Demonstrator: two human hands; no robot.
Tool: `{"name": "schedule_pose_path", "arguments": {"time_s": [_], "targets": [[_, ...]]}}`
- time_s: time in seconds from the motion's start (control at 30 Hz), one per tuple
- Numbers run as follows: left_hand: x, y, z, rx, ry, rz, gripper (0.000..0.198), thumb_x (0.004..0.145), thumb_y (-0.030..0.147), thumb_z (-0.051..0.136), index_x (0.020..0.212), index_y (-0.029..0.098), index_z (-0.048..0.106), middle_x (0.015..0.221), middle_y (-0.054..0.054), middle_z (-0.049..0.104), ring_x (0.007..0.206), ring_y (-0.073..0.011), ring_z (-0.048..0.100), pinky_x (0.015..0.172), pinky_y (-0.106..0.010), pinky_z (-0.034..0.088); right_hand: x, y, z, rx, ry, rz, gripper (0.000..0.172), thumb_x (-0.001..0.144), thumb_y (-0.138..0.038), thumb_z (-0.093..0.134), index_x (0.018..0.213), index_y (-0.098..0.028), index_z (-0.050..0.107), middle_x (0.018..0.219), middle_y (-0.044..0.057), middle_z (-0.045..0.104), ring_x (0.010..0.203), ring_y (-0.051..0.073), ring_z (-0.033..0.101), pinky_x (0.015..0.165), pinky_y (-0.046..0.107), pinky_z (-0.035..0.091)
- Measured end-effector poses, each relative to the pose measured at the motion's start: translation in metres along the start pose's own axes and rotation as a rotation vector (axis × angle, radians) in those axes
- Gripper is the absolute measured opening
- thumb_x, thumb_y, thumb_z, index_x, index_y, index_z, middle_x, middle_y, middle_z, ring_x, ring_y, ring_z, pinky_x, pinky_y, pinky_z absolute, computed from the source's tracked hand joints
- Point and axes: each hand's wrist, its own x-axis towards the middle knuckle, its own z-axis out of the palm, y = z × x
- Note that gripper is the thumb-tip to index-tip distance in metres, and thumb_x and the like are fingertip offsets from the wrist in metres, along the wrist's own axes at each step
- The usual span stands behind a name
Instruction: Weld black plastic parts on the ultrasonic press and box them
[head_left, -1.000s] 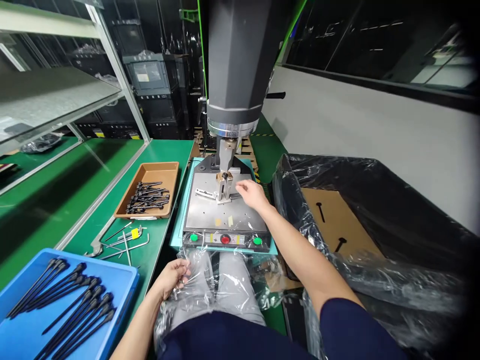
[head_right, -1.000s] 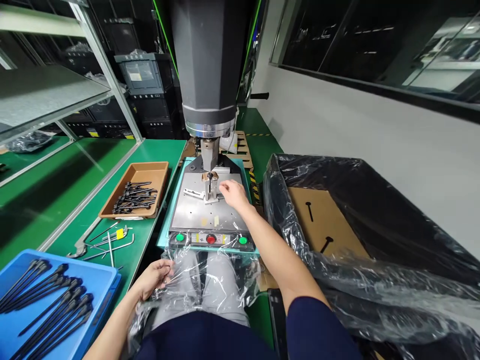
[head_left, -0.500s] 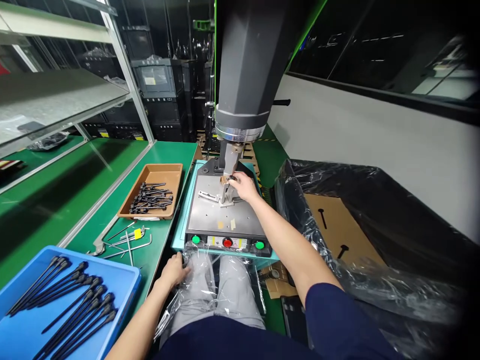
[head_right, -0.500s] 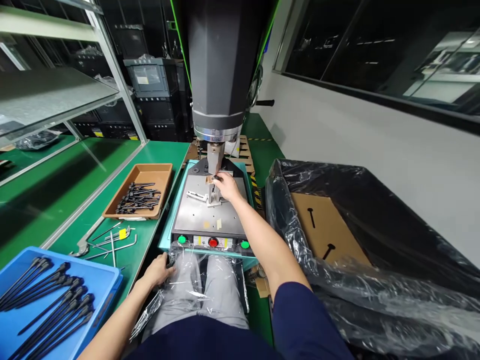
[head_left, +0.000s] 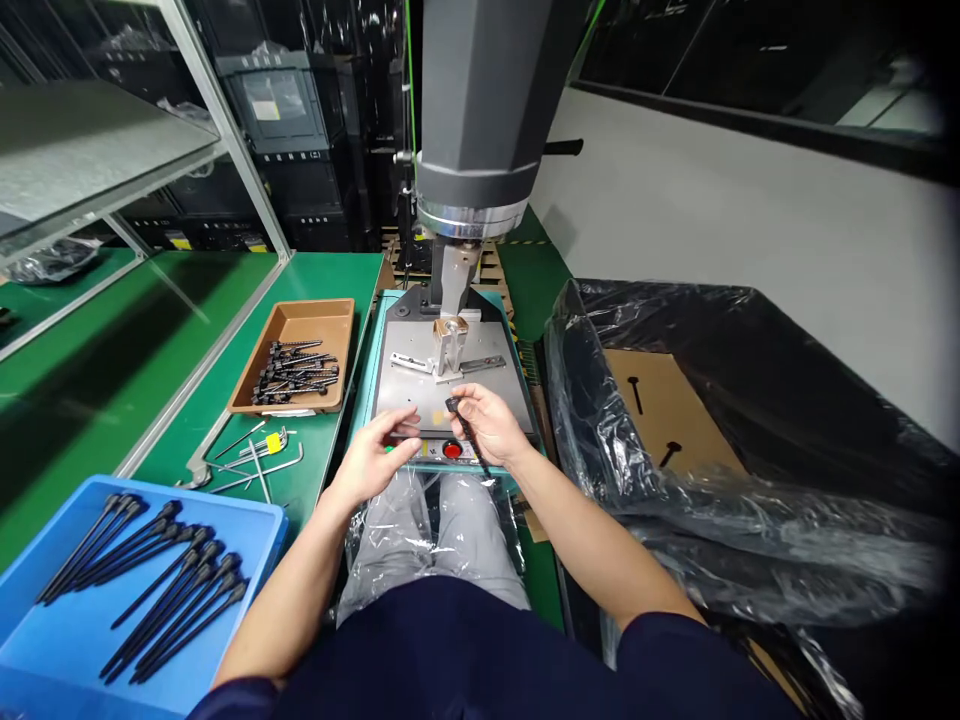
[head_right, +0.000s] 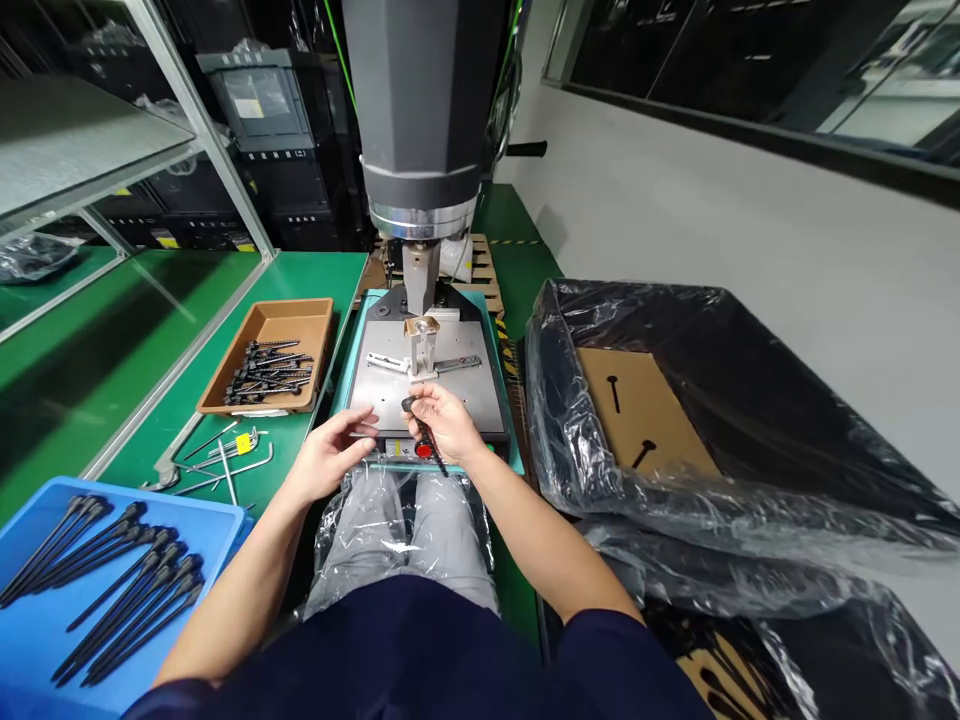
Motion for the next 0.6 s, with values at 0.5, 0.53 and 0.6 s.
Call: {"name": "schedule_pose_path", "arguments": {"time_s": [0.5,0.53,0.6], "targets": [[0.002,-0.015,0.031,-0.576,0.159,-0.225,0.031,0.063,0.028,0.083,0.09,0.013,0.075,0.098,-0.009,0.075,0.087,-0.0179,0.068,0.082,-0.032,0.055,-0.052,0.018,0.013,-0.085,-0.189,0.336,0.045,0.085,-0.059,0.066,0.086,-0.014,0.065,0.059,0.0,0.062,0.035,0.006,0.039,0.032,0.018,0.024],[0.002,-0.015,0.031,-0.629,0.158,-0.253,0.031,0.061,0.027,0.084,0.088,0.013,0.074,0.099,-0.01,0.075,0.087,-0.0182,0.069,0.081,-0.033,0.056,-0.055,0.019,0.013,-0.065,-0.182,0.355,0.044,0.084,-0.059,0.067,0.086,-0.015,0.065,0.056,-0.001,0.059,0.034,0.005,0.035,0.032,0.018,0.02],[0.002,-0.016,0.032,-0.713,0.168,-0.304,0.032,0.058,0.025,0.085,0.084,0.012,0.074,0.099,-0.011,0.075,0.085,-0.0181,0.07,0.079,-0.032,0.056,-0.058,0.022,0.016,-0.014,-0.154,0.388,0.043,0.082,-0.059,0.068,0.086,-0.016,0.065,0.053,-0.005,0.053,0.033,0.004,0.028,0.033,0.018,0.015]]}}
